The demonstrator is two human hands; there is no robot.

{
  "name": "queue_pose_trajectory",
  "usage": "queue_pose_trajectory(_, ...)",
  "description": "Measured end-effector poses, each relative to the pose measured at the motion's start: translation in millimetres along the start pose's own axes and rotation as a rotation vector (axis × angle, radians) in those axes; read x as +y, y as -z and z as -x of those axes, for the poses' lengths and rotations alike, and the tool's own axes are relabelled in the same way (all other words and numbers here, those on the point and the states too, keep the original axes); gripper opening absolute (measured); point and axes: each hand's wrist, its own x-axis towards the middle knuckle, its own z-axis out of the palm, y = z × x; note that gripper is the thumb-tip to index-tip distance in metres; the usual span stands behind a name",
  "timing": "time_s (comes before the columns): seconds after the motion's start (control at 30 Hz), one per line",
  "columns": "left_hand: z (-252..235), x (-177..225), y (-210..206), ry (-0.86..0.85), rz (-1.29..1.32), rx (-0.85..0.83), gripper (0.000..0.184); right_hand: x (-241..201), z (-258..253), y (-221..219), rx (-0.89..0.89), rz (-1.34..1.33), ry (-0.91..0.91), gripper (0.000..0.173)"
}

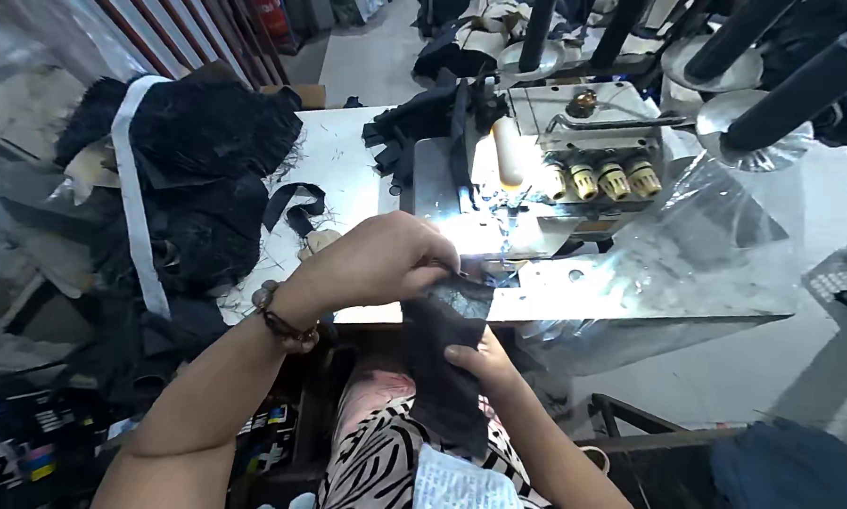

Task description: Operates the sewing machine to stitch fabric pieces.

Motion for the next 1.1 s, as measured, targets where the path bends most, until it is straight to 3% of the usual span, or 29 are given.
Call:
queue_pose_trajectory(0.1, -13.3, -5.5, -15.0, 0.034, 0.198, -0.076, 0.016, 17.8, 4.9, 7.2, -0.012, -0.310, -0.079, 0.049)
queue_pose_trajectory(0.17, -18.7, -4.8, -19.9, 0.061, 0.256, -0.123, 0.019, 21.8, 3.9, 9.9, -0.104, -0.404, -0.055, 0.057)
queue_pose_trajectory(0.27, -22.6, -8.3, -23.3, 0.065, 0.321, -0.117, 0.018, 21.6, 3.1, 15.4, -0.133, -0.355, -0.036, 0.040)
queue_pose_trajectory(0.43, -25.3, -20.5, -24.7, 0.128, 0.384, -0.025, 0.015, 3.3, 15.6, 15.4, 0.120, 0.103, -0.073, 0.008)
queue_pose_trajectory(0.53, -27.5, -28.5, -28.6, 0.212, 0.390, 0.018, 0.012, 3.4, 20.2, 19.5, 0.217, 0.369, -0.017, 0.008)
queue_pose_trajectory(0.73, -37.1, -43.6, -47.0, 0.193, 0.350, 0.222, 0.009, 6.3, 24.6, 27.6, 0.311, 0.724, 0.124, 0.017)
queue_pose_trajectory(0.9, -44.9, -45.4, -60.4, 0.234, 0.264, 0.364, 0.009, 11.3, 27.2, 27.4, 0.369, 0.775, 0.136, 0.021)
queue_pose_trajectory(1.1, -62.5, -53.3, -84.3, 0.080, 0.049, 0.511, 0.012, 13.0, 28.1, 26.7, 0.422, 0.700, 0.127, 0.022)
